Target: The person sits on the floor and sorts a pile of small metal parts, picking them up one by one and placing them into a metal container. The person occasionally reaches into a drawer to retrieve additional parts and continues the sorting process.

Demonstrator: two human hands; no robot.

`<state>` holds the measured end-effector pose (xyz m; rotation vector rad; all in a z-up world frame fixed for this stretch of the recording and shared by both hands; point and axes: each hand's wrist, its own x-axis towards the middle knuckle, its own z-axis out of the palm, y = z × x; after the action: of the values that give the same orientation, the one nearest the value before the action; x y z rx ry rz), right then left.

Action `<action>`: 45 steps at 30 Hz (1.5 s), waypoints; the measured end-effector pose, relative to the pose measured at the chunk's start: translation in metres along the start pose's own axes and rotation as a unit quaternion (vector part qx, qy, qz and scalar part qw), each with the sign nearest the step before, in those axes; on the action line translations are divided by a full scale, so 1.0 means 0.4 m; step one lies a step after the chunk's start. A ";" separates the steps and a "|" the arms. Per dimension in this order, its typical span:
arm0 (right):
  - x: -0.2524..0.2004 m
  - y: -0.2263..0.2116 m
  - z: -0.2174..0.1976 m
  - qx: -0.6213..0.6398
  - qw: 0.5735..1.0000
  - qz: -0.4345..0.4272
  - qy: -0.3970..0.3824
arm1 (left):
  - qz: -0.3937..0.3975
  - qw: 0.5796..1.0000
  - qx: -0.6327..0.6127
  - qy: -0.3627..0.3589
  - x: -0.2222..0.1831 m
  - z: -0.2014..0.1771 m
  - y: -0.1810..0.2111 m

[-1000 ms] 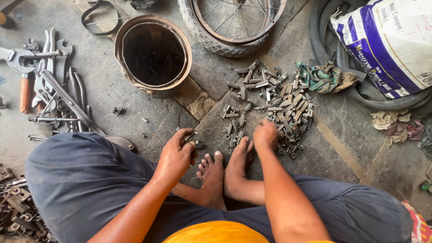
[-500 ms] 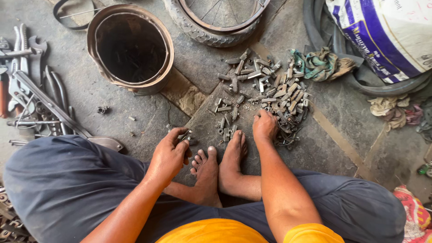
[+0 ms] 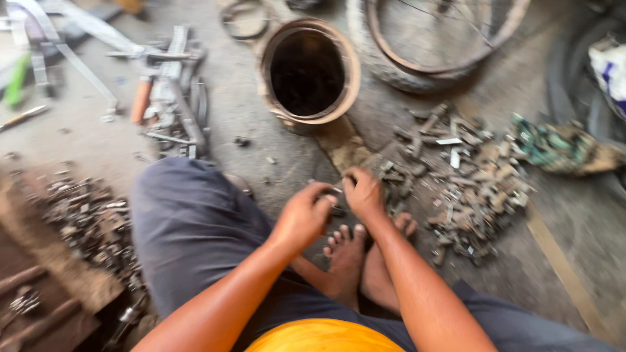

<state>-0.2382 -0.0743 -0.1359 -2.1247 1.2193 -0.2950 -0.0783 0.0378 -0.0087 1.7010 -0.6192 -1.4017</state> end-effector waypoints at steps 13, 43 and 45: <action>0.119 -0.224 0.198 -0.005 0.993 -0.094 -0.072 | 0.235 0.969 0.060 -0.053 -0.106 -0.037 0.093; 0.155 -0.358 0.222 -0.203 0.888 -0.378 -0.164 | 0.121 0.727 0.443 0.511 0.127 -0.742 -0.490; 0.167 -0.388 0.209 -0.165 0.882 -0.421 -0.130 | 0.147 0.718 0.437 0.522 0.130 -0.757 -0.481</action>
<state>-0.0547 -0.0401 -0.1077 -2.7908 0.1279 -0.1592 0.2007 0.1860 -0.1865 2.5589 -0.8442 0.3364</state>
